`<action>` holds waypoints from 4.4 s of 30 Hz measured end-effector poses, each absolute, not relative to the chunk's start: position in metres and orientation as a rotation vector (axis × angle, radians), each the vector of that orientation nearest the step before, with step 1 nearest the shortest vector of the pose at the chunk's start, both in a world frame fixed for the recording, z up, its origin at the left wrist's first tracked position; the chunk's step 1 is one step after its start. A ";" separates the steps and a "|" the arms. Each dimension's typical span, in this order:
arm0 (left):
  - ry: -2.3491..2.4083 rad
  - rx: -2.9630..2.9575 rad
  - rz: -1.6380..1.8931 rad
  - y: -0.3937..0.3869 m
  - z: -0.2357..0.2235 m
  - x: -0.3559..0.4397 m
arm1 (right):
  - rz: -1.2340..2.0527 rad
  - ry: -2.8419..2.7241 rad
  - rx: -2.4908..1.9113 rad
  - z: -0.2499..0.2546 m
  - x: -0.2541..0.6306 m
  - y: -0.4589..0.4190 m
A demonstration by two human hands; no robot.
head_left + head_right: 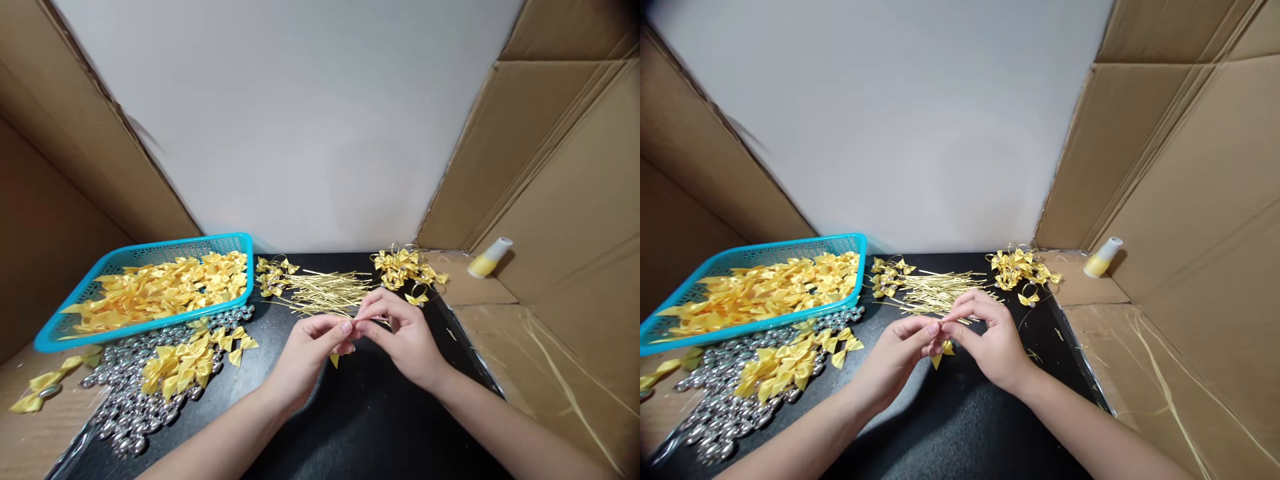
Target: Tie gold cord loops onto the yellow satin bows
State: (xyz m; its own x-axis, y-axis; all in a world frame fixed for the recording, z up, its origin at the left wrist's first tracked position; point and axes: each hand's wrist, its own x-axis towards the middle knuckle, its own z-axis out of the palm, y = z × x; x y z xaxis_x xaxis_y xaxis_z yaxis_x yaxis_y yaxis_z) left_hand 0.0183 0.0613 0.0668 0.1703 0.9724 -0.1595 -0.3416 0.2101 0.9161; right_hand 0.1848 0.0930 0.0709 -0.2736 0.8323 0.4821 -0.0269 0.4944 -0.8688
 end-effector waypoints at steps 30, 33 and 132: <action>0.927 0.610 0.899 0.057 0.049 -0.014 | 1.240 -1.523 -0.928 0.060 0.188 0.107; 0.992 0.673 0.899 0.057 0.048 -0.015 | 1.253 -1.487 -0.962 0.057 0.188 0.110; 0.944 2.785 0.888 0.067 0.028 -0.051 | 1.279 -1.219 -0.986 0.071 0.207 0.137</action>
